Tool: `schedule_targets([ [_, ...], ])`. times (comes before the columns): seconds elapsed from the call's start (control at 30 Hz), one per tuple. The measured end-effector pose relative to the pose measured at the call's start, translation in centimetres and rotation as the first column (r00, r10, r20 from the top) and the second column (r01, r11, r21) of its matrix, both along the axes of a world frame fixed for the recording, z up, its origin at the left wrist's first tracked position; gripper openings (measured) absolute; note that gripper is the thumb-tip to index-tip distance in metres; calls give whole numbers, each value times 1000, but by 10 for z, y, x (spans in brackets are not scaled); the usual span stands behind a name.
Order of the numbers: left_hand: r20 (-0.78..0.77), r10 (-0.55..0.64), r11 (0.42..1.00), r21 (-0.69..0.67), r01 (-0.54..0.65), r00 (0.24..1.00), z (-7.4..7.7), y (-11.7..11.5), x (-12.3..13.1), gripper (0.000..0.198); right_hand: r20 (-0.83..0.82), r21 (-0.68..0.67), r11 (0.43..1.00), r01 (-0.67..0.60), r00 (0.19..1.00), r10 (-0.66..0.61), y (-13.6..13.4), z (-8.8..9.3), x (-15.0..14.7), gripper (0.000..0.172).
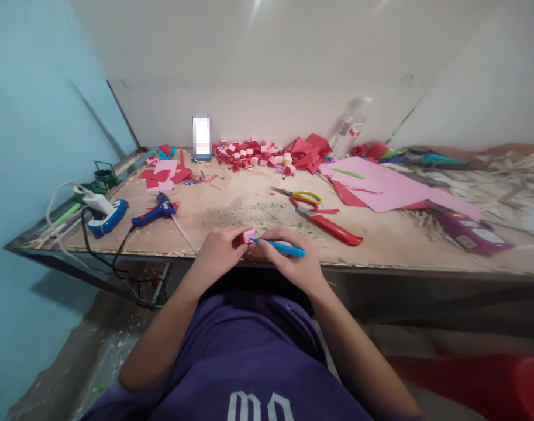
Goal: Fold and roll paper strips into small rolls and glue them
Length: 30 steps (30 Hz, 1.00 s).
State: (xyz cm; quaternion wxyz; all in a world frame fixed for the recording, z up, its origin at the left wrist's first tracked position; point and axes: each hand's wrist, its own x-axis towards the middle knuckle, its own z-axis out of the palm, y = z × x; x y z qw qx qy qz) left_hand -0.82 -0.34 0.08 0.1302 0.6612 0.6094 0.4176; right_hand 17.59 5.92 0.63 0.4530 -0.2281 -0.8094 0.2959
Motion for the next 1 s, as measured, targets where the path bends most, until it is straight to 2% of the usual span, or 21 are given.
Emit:
schedule_targets([
  [0.5, -5, 3, 1000, 4, -3, 1000, -1, 1, -1, 32, 19, 32, 999, 2, 1000, -3, 1, -1, -1, 5],
  [1.0, 1, 4, 1000, 3, -4, 1000, 0, 0, -1, 30, 36, 2, 998, 57, 998, -57, -1, 3, 0, 12],
])
